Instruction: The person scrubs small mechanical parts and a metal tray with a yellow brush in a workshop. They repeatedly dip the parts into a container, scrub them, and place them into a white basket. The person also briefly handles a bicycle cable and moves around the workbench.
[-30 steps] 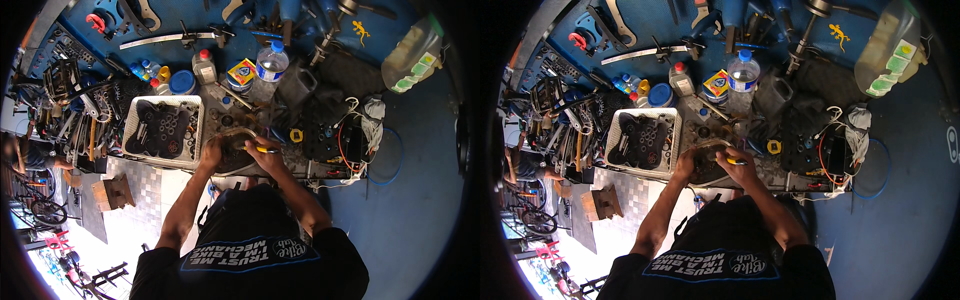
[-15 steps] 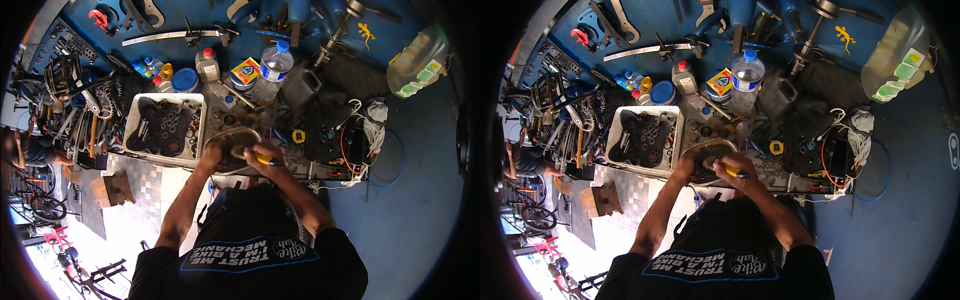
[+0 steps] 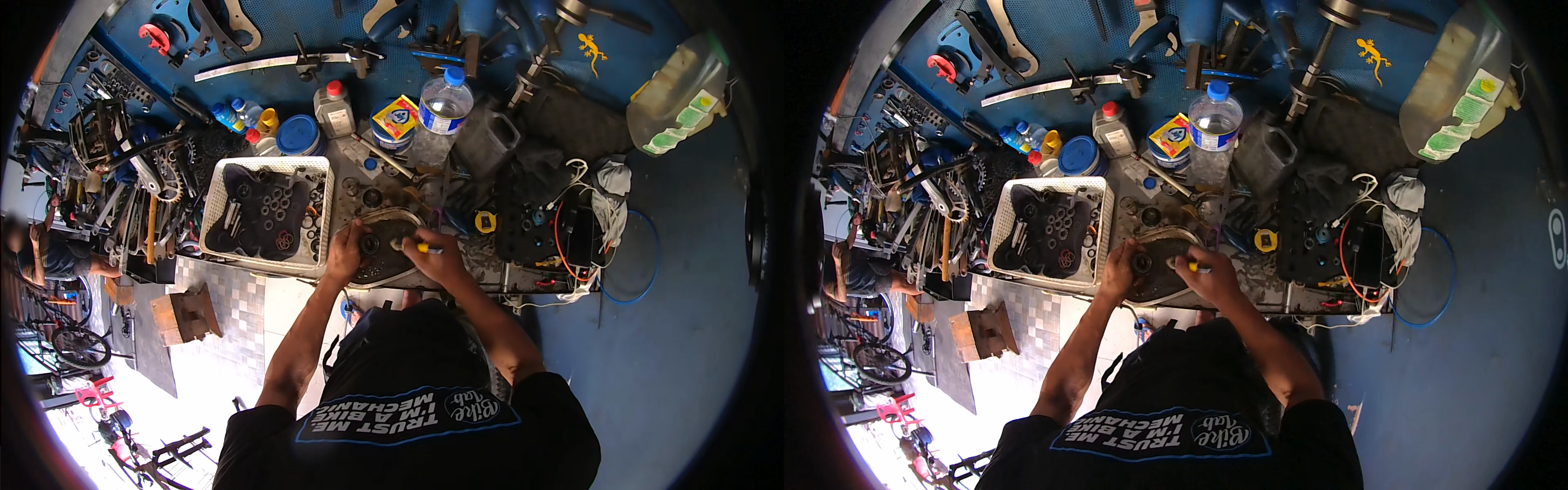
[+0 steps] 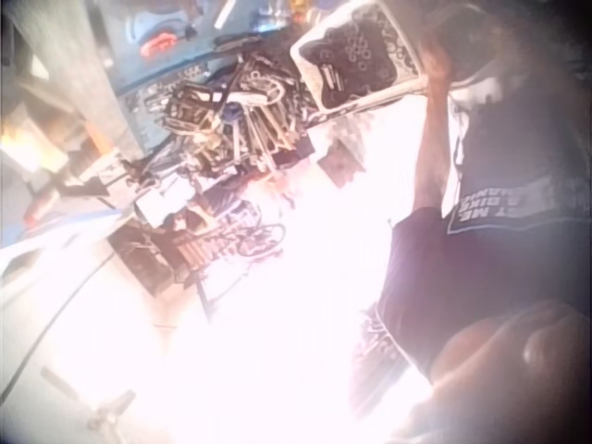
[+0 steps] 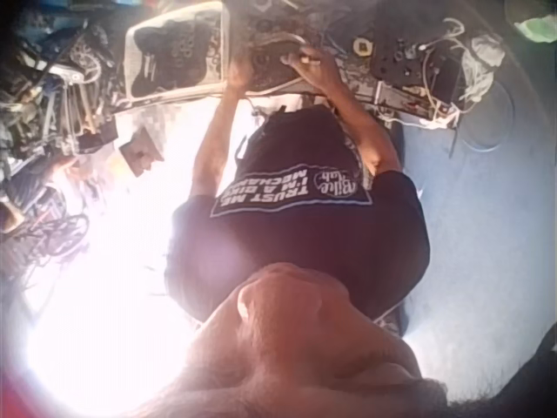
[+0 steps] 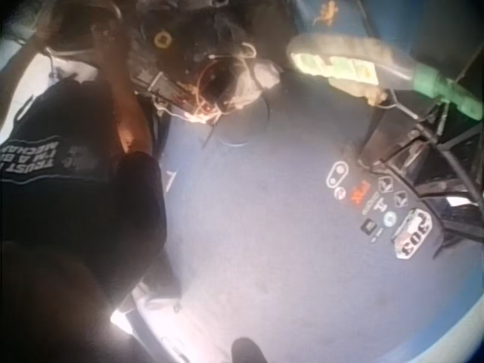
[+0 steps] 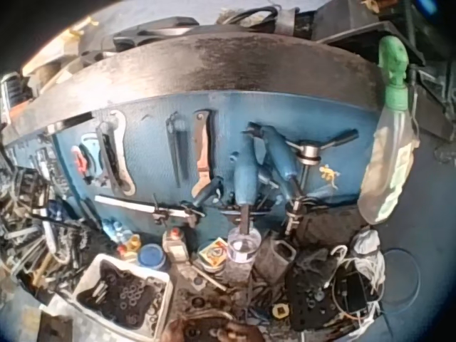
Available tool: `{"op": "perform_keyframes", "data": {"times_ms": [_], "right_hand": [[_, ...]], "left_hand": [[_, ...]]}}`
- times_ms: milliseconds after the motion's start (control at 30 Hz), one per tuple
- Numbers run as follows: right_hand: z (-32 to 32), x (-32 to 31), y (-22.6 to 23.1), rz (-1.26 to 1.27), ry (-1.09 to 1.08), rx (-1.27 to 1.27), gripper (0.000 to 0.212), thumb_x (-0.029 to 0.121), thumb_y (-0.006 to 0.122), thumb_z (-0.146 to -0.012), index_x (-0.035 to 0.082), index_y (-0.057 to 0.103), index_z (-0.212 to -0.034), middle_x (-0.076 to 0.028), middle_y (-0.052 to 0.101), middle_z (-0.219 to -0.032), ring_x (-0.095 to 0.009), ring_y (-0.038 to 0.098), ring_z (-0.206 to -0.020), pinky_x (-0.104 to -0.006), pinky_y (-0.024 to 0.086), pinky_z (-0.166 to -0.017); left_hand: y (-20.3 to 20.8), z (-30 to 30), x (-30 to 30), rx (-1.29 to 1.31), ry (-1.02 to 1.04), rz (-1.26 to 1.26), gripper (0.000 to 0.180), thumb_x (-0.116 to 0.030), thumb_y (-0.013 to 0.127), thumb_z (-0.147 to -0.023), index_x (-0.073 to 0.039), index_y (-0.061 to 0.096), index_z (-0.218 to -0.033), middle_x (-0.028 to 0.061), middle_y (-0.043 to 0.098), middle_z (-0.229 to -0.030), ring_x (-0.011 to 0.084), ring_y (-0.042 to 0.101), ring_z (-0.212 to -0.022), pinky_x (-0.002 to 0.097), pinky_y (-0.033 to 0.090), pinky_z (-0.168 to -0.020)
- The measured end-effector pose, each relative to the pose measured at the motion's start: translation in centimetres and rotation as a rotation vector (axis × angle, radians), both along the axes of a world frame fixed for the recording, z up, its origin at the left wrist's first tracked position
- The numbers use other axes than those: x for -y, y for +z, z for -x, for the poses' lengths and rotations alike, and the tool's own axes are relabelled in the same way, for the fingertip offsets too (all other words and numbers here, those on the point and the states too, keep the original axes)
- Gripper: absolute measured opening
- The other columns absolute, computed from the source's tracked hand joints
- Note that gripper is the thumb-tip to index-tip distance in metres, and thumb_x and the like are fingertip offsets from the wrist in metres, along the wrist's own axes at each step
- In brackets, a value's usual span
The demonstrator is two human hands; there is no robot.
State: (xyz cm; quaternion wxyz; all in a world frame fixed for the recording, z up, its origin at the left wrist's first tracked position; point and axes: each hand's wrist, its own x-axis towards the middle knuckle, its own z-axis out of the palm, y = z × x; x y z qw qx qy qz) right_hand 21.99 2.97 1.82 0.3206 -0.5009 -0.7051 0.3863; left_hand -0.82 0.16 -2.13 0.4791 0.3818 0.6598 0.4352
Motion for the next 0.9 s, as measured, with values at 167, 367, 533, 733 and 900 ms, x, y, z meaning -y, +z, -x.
{"op": "perform_keyframes", "data": {"times_ms": [167, 367, 533, 733, 900], "right_hand": [[2.0, -0.4, -0.7, -0.068, 0.067, -0.29, 0.022, 0.023, 0.075, -0.101, 0.003, 0.067, -0.093, -0.005, 0.067, -0.073, -0.009, 0.069, -0.073, -0.0282, 0.054, -0.062], [2.0, 0.1, 0.1, 0.116, 0.056, -0.323, 0.029, 0.022, 0.073, -0.103, 0.002, 0.062, -0.085, -0.005, 0.06, -0.069, -0.01, 0.064, -0.068, -0.0282, 0.051, -0.06], [2.3, 0.0, 1.9, 0.047, 0.005, -0.127, 0.04, 0.031, 0.069, -0.106, 0.003, 0.057, -0.081, -0.005, 0.057, -0.065, -0.011, 0.055, -0.06, -0.0311, 0.046, -0.058], [2.6, 0.1, 1.7, 0.044, -0.027, -0.141, 0.03, 0.023, 0.07, -0.104, 0.005, 0.056, -0.085, -0.006, 0.051, -0.066, -0.023, 0.054, -0.057, -0.0352, 0.045, -0.054], [2.4, -0.4, 1.8, -0.295, 0.025, 0.014, 0.032, 0.023, 0.071, -0.104, 0.004, 0.057, -0.082, -0.006, 0.057, -0.064, -0.015, 0.056, -0.056, -0.0327, 0.045, -0.053]], "left_hand": [[-0.4, -0.7, -0.2, -0.439, -0.027, -0.242, 0.045, -0.035, 0.046, -0.114, 0.001, 0.068, -0.103, 0.0234, 0.072, -0.09, 0.0447, 0.068, -0.088, 0.0485, 0.051, -0.077], [1.4, -0.9, -0.1, -0.461, -0.005, -0.256, 0.041, -0.032, 0.045, -0.115, 0.001, 0.067, -0.105, 0.0244, 0.073, -0.09, 0.0472, 0.069, -0.089, 0.0484, 0.052, -0.075], [1.6, -0.8, -0.6, -0.432, 0.029, -0.287, 0.041, -0.033, 0.045, -0.115, 0.001, 0.066, -0.106, 0.0243, 0.073, -0.09, 0.0475, 0.069, -0.087, 0.0497, 0.051, -0.073], [1.5, -1.2, -0.3, -0.484, 0.017, -0.32, 0.039, -0.032, 0.044, -0.116, 0.0, 0.064, -0.108, 0.0234, 0.073, -0.091, 0.049, 0.069, -0.085, 0.0527, 0.052, -0.072], [1.9, -1.3, -0.6, -0.483, -0.027, -0.295, 0.035, -0.029, 0.045, -0.115, 0.0, 0.063, -0.108, 0.0232, 0.073, -0.091, 0.0482, 0.07, -0.086, 0.0528, 0.052, -0.072]]}}
